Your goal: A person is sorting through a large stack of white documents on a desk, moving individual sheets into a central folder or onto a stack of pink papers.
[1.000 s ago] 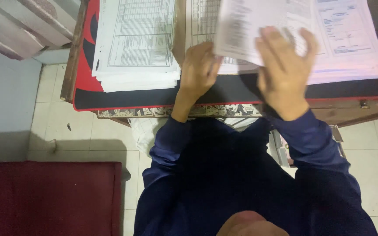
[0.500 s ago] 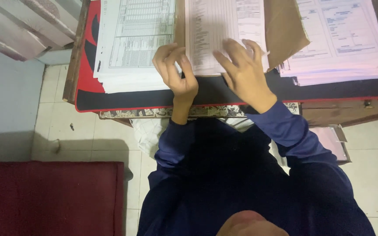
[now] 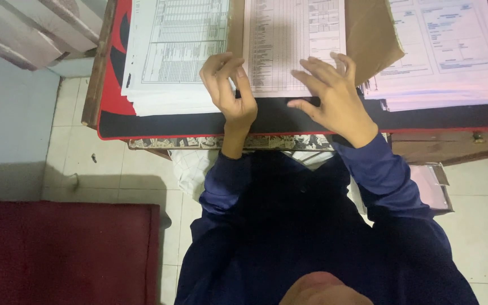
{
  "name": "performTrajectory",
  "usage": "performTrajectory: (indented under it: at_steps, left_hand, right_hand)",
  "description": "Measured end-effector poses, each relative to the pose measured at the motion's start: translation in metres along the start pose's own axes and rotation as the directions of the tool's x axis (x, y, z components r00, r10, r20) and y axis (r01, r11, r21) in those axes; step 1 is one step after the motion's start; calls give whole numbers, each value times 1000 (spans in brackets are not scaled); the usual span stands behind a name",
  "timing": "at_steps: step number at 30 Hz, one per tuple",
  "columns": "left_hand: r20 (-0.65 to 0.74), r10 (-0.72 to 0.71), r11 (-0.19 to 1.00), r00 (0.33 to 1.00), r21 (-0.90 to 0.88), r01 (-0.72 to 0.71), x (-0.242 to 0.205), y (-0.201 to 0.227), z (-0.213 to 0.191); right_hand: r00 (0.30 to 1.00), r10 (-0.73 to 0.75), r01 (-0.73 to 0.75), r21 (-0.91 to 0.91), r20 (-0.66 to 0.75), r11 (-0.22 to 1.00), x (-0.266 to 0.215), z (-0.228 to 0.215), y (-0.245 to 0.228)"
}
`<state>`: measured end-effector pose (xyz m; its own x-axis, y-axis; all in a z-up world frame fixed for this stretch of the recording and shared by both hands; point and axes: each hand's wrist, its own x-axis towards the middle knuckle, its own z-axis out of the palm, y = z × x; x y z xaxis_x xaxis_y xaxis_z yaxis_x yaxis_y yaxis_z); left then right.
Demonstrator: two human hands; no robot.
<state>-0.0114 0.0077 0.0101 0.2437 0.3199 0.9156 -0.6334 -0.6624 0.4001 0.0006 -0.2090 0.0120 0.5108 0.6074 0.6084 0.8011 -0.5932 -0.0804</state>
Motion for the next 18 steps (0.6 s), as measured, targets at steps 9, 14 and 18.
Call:
performTrajectory:
  at_steps: [9,14,18]
  left_hand:
    - [-2,13,1000,1000,2,-13,-1,-2,0]
    - [24,10,1000,1000,9,-10,-2,-2,-1]
    - [23,-15,999,1000,-30,16,-2,0,-1]
  right_hand:
    - [1000,13,-13,27,7,1000,0,10,10]
    - [999,0,2,47,-40,999,0,10,7]
    - [972,21,12,139,-232,990,6,-9,-10]
